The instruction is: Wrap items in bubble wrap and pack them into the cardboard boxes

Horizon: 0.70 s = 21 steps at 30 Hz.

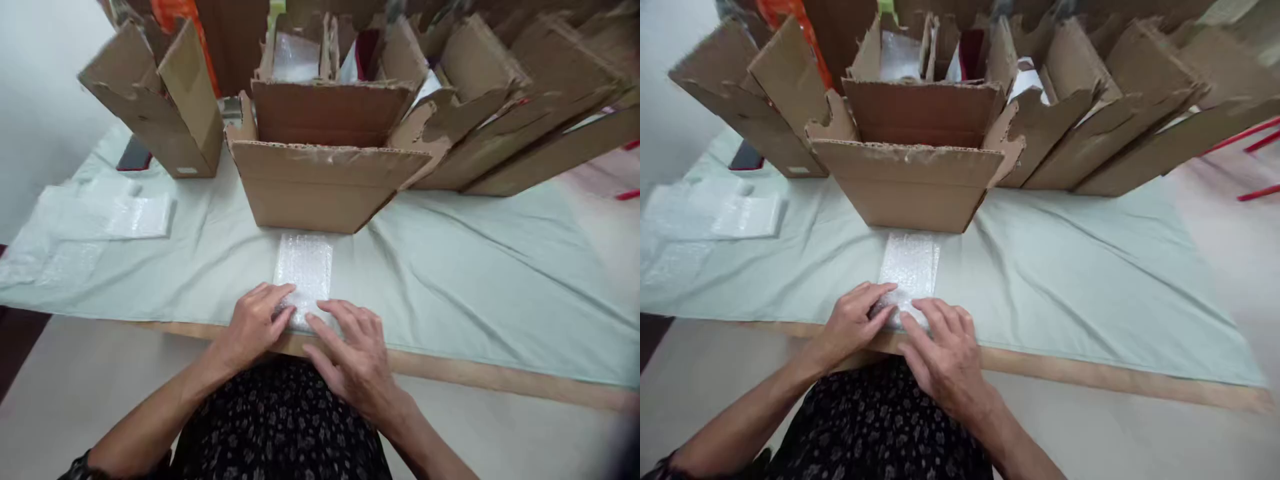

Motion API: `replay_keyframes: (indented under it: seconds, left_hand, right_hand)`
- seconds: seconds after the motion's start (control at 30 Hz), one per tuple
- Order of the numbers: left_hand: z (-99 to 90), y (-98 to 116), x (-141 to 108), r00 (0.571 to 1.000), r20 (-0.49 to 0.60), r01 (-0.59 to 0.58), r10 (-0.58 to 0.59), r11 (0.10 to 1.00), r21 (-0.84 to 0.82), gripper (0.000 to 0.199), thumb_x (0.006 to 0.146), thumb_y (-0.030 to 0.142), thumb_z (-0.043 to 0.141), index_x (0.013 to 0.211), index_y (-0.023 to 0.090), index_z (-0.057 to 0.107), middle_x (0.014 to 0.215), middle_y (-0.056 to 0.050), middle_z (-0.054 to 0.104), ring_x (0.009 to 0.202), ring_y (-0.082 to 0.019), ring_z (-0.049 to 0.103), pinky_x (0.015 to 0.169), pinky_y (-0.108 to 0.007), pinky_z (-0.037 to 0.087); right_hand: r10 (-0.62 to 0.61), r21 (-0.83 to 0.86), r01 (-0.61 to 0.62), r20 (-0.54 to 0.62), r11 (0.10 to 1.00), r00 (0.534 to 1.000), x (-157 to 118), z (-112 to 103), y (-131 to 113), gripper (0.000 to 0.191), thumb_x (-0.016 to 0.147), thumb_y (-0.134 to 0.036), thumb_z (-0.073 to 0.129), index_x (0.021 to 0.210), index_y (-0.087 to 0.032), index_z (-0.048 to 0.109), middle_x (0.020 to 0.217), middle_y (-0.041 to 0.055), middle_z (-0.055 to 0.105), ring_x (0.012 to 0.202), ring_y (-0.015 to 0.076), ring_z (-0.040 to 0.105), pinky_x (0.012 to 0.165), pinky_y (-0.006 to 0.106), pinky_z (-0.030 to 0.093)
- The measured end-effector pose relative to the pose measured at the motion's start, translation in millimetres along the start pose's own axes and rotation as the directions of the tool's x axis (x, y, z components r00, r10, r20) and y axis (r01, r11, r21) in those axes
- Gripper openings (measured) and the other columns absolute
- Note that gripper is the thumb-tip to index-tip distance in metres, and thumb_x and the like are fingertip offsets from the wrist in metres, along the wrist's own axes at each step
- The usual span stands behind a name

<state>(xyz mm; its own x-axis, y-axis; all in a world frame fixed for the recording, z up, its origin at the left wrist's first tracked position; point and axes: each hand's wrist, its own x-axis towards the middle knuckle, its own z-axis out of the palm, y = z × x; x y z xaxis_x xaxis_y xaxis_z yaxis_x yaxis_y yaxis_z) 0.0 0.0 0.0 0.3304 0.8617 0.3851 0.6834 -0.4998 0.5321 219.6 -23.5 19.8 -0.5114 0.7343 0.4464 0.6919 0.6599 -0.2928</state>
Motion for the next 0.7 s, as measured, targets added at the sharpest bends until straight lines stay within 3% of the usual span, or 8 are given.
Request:
replay_keyframes:
  seconds: [0.13,0.27,0.4,0.47,0.6,0.7]
  left_hand:
    - [-5.3,3.5,-3.6,0.997,-0.067,-0.030,0.033,0.998,0.047,0.025,0.101,0.019,0.062,0.125,0.015,0.066,0.113,-0.013,0.073,0.100,-0.023,0.071,0.087,-0.038,0.062]
    - [-17.0,8.4,-14.8,0.985,-0.055,-0.162,0.164,0.986,0.047,0.027,0.095,0.022,0.069,0.122,0.016,0.068,0.125,-0.015,0.071,0.116,-0.029,0.067,0.099,-0.046,0.057]
    - [-19.4,4.7,-16.5,0.990,-0.043,-0.132,0.131,0.991,-0.027,0.020,0.098,0.012,0.062,0.117,0.017,0.068,0.106,-0.008,0.078,0.099,-0.022,0.071,0.090,-0.039,0.057]
    - [-16.6,-0.1,-9.0,0.994,-0.039,-0.101,0.099,0.993,-0.057,0.016,0.101,0.013,0.060,0.113,0.017,0.069,0.100,-0.007,0.079,0.091,-0.020,0.072,0.084,-0.035,0.056]
    - [-9.0,-9.4,14.8,1.000,-0.001,0.019,-0.019,0.999,-0.047,0.018,0.102,0.018,0.058,0.114,0.016,0.070,0.095,-0.005,0.077,0.076,-0.015,0.070,0.072,-0.029,0.056]
    - [-3.9,-11.4,25.5,0.991,-0.037,0.130,-0.130,0.991,0.008,0.021,0.101,0.024,0.060,0.117,0.016,0.071,0.097,-0.006,0.074,0.072,-0.015,0.066,0.070,-0.029,0.055]
  right_hand:
    - [-0.037,0.029,0.036,0.046,0.999,0.998,8.8,11.4,8.6,0.020,0.102,-0.015,0.060,0.119,-0.019,0.069,0.121,0.0057,0.077,0.116,0.0251,0.064,0.098,0.042,0.041]
    - [0.032,0.162,-0.037,0.028,0.986,0.999,11.6,8.1,14.2,0.017,0.103,-0.013,0.058,0.114,-0.018,0.069,0.104,0.0033,0.079,0.101,0.0213,0.067,0.093,0.039,0.044]
    - [0.120,0.289,-0.147,0.110,0.946,0.987,9.7,5.2,17.3,0.017,0.105,-0.021,0.057,0.117,-0.021,0.070,0.101,0.0016,0.080,0.090,0.0189,0.069,0.086,0.037,0.049]
    - [0.169,0.289,-0.187,0.086,0.939,0.982,8.5,4.9,18.0,0.021,0.107,-0.026,0.055,0.122,-0.021,0.069,0.108,0.0042,0.080,0.094,0.0195,0.072,0.086,0.037,0.051]
    - [0.157,0.052,-0.154,-0.071,0.987,0.985,8.4,3.0,17.6,0.027,0.103,-0.033,0.062,0.126,-0.019,0.068,0.130,0.0140,0.072,0.114,0.0271,0.068,0.093,0.042,0.050]
    - [0.052,-0.050,-0.051,0.023,0.997,0.998,12.6,5.6,20.4,0.027,0.100,-0.028,0.065,0.125,-0.020,0.070,0.133,0.0132,0.071,0.118,0.0299,0.065,0.096,0.045,0.049]
